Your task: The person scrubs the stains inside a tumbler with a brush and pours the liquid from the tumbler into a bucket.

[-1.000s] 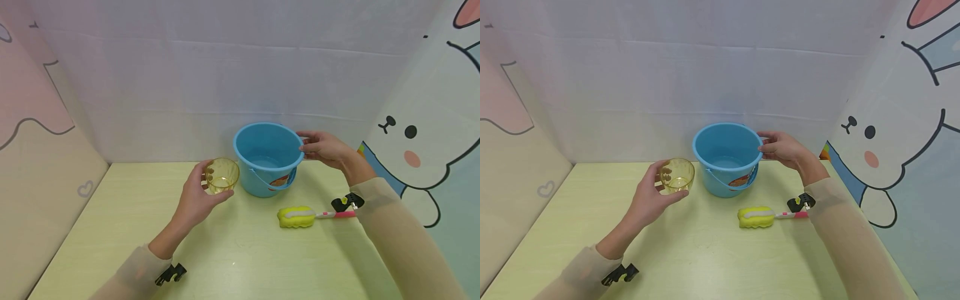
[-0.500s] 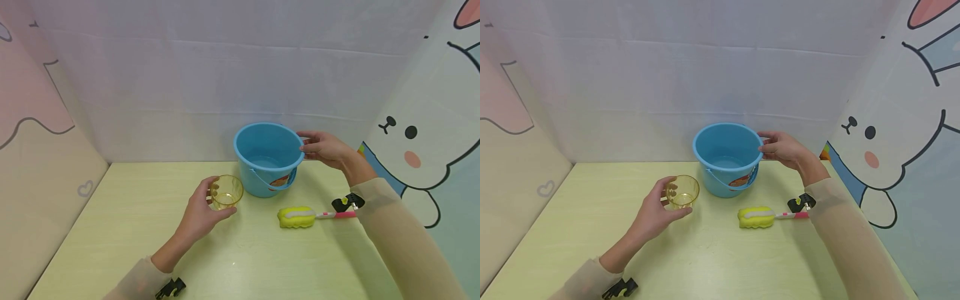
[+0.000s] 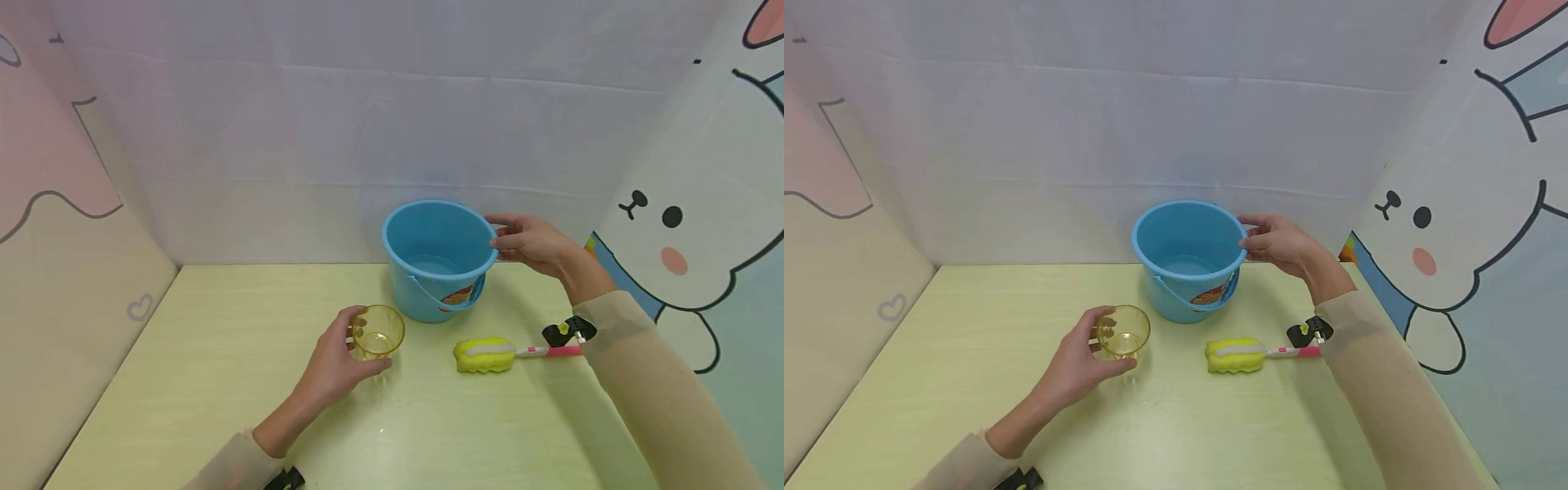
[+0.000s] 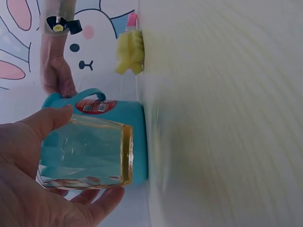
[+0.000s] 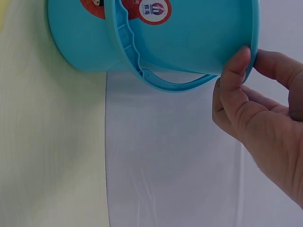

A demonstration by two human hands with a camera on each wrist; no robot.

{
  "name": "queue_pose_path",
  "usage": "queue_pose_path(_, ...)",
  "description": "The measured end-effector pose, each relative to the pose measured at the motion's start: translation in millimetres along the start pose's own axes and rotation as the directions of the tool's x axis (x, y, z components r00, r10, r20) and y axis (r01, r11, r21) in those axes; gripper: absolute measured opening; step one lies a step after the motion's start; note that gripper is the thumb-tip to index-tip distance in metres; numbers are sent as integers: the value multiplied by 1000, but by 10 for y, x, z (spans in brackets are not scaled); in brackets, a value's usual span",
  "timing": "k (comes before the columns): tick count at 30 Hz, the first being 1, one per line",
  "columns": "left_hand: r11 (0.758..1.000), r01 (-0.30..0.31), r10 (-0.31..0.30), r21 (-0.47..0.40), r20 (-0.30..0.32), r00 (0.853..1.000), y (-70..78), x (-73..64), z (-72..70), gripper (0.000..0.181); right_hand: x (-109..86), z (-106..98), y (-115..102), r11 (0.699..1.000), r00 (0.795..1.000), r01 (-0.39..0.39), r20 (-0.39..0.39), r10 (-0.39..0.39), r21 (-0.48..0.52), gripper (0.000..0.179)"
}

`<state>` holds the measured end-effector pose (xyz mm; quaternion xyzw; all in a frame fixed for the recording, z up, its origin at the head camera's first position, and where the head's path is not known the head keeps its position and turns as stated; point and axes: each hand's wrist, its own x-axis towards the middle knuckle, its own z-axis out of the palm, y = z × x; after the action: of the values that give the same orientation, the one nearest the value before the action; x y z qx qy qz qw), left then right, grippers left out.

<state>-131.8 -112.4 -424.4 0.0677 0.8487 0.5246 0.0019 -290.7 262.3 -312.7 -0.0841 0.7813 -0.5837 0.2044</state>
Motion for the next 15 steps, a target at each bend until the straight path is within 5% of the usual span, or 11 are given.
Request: queue_pose_path(15, 1000, 7, -8, 9, 45, 999, -48, -57, 87, 95, -13, -10, 4, 1000, 1000, 1, -5, -1, -4, 68)
